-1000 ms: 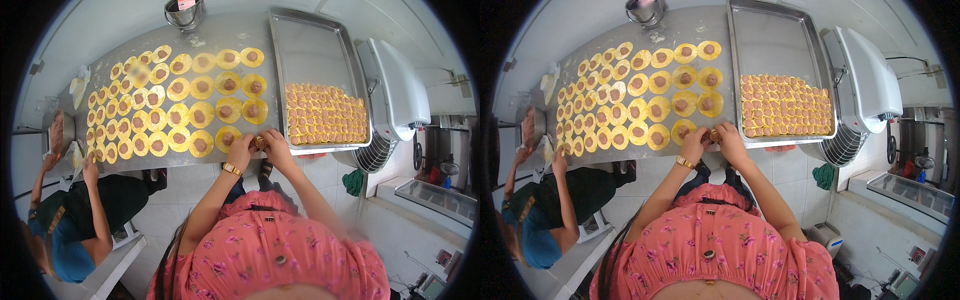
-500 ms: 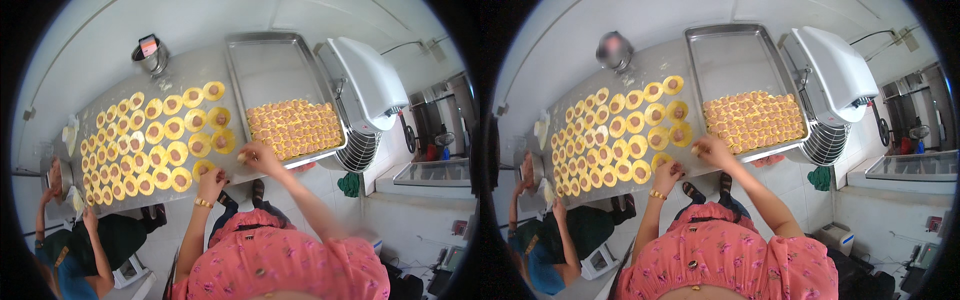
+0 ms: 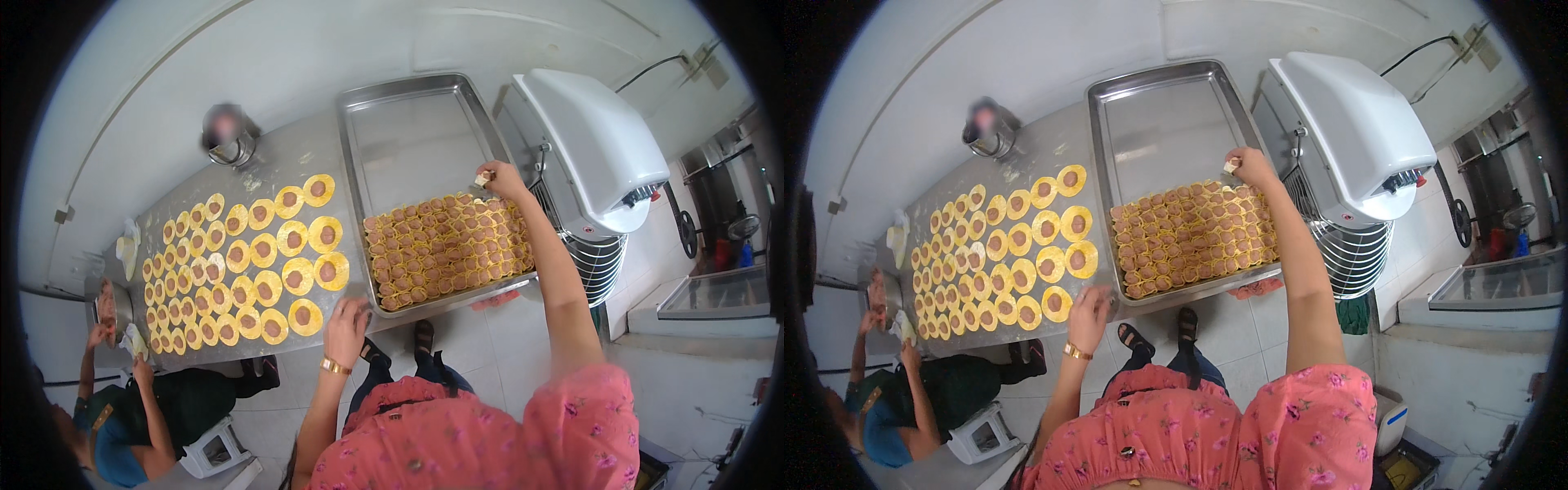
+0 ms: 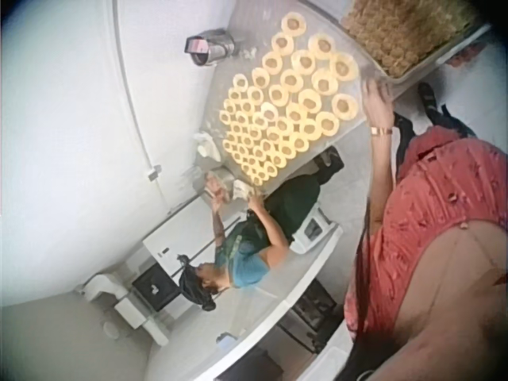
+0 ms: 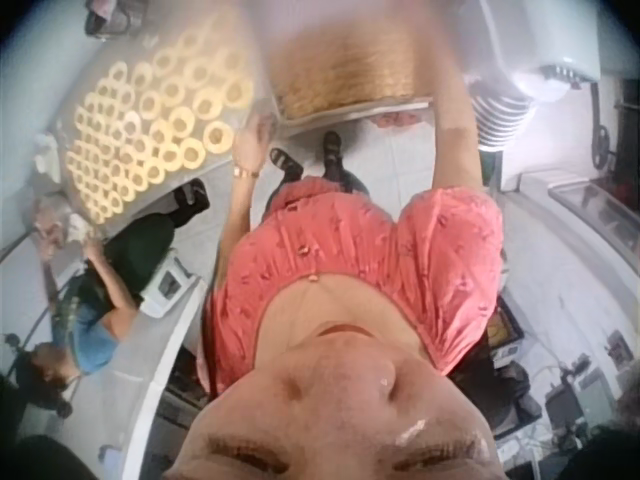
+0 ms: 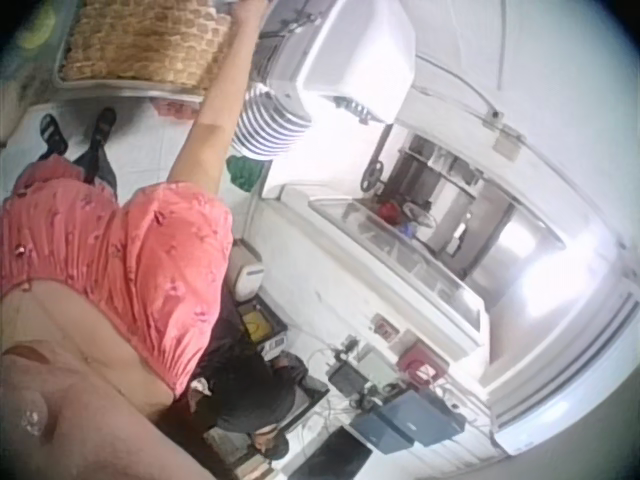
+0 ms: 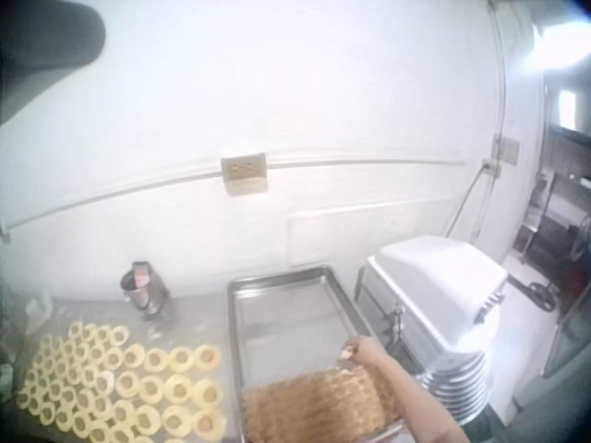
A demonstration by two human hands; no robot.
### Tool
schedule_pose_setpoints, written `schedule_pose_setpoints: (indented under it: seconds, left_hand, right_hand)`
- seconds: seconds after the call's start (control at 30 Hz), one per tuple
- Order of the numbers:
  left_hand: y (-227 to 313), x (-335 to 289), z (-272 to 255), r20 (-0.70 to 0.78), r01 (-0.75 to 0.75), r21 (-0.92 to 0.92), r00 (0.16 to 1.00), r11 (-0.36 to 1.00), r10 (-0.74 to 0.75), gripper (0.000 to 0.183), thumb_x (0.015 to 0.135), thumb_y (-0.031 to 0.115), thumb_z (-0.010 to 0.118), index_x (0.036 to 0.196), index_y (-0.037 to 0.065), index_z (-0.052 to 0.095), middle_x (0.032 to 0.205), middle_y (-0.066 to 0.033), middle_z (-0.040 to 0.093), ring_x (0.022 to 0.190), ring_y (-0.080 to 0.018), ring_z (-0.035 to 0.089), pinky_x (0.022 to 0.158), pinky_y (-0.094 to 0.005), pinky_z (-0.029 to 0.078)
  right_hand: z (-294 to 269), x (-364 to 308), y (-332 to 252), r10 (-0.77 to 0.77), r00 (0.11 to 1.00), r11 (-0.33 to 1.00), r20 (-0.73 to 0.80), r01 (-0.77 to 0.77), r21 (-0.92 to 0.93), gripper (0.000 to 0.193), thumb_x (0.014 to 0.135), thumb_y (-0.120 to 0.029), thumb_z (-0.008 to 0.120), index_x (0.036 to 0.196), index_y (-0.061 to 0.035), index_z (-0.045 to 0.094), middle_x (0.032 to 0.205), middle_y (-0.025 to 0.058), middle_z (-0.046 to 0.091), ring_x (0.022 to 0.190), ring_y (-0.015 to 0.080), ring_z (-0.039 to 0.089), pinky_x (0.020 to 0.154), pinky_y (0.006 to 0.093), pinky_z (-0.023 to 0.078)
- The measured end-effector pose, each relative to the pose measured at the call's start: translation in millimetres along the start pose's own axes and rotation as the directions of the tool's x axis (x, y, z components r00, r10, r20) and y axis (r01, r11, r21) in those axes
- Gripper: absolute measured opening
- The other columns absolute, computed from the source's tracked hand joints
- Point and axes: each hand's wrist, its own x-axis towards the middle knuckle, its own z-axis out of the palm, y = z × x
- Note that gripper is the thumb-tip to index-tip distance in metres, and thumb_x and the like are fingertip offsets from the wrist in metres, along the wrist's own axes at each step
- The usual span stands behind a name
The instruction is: The person folds round yellow dough wrappers around a filling and places the finished pastries onto a metal tray. Another person works alongside, preparing additional dough wrappers on the table.
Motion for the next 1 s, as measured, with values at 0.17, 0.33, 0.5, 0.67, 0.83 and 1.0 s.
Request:
schedule_pose_setpoints:
  seconds: [0.17,0.33,0.5,0.67,0.83,1.0]
  left_hand:
    - [57,105,23,0.025,-0.425,0.143,0.904,0.894,0.426,0.036,0.072,-0.004,0.051,0.106,0.008,0.056,0.111,-0.0075,0.055,0.104,-0.0280,0.051,0.085,-0.0360,0.045]
    - [99,215,90,0.321,-0.627,0.156,0.763,0.763,0.561,0.040,0.074,-0.004,0.048,0.110,0.013,0.055,0.117,-0.0027,0.053,0.113,-0.0233,0.046,0.092,-0.0340,0.042]
    - [109,256,137,0.531,-0.647,0.358,0.734,0.674,0.423,0.035,0.076,0.002,0.050,0.106,0.016,0.058,0.112,-0.0006,0.056,0.108,-0.0212,0.049,0.088,-0.0349,0.044]
    - [101,260,143,0.545,-0.571,0.380,0.774,0.728,0.323,0.032,0.074,0.001,0.050,0.102,0.014,0.059,0.102,-0.0035,0.060,0.100,-0.0229,0.054,0.085,-0.0355,0.045]
    - [104,259,139,0.573,-0.580,0.385,0.760,0.718,0.306,0.029,0.073,0.003,0.050,0.099,0.010,0.059,0.098,-0.0067,0.060,0.096,-0.0239,0.055,0.085,-0.0364,0.044]
    - [101,260,137,0.607,-0.592,0.359,0.735,0.721,0.302,0.037,0.071,0.004,0.050,0.105,0.013,0.059,0.106,-0.0086,0.056,0.102,-0.0254,0.051,0.092,-0.0384,0.039]
  right_hand:
    - [4,11,10,-0.147,0.988,0.986,0.042,0.149,-0.076,0.032,0.060,0.003,0.060,0.089,-0.0085,0.065,0.087,0.0121,0.062,0.077,0.0254,0.060,0.070,0.0332,0.048]
    - [9,5,14,-0.191,0.981,0.977,0.038,0.193,-0.086,0.027,0.063,0.001,0.059,0.087,-0.0084,0.065,0.086,0.0119,0.061,0.078,0.0279,0.060,0.071,0.0355,0.048]
    - [10,2,20,-0.223,0.975,0.975,0.020,0.223,0.004,0.022,0.069,0.000,0.058,0.089,-0.0078,0.065,0.088,0.0110,0.060,0.080,0.0281,0.060,0.071,0.0345,0.048]
    - [14,4,20,-0.221,0.972,0.973,0.072,0.215,0.089,0.023,0.067,-0.004,0.060,0.089,-0.0074,0.065,0.086,0.0119,0.060,0.079,0.0303,0.059,0.070,0.0368,0.047]
    - [14,10,11,-0.246,0.960,0.969,0.132,0.238,0.072,0.026,0.066,-0.001,0.059,0.090,-0.0077,0.066,0.086,0.0115,0.060,0.082,0.0306,0.058,0.072,0.0374,0.047]
    - [11,9,3,-0.252,0.940,0.968,0.229,0.243,0.069,0.026,0.063,-0.004,0.064,0.089,-0.0080,0.067,0.086,0.0116,0.059,0.083,0.0308,0.057,0.072,0.0379,0.046]
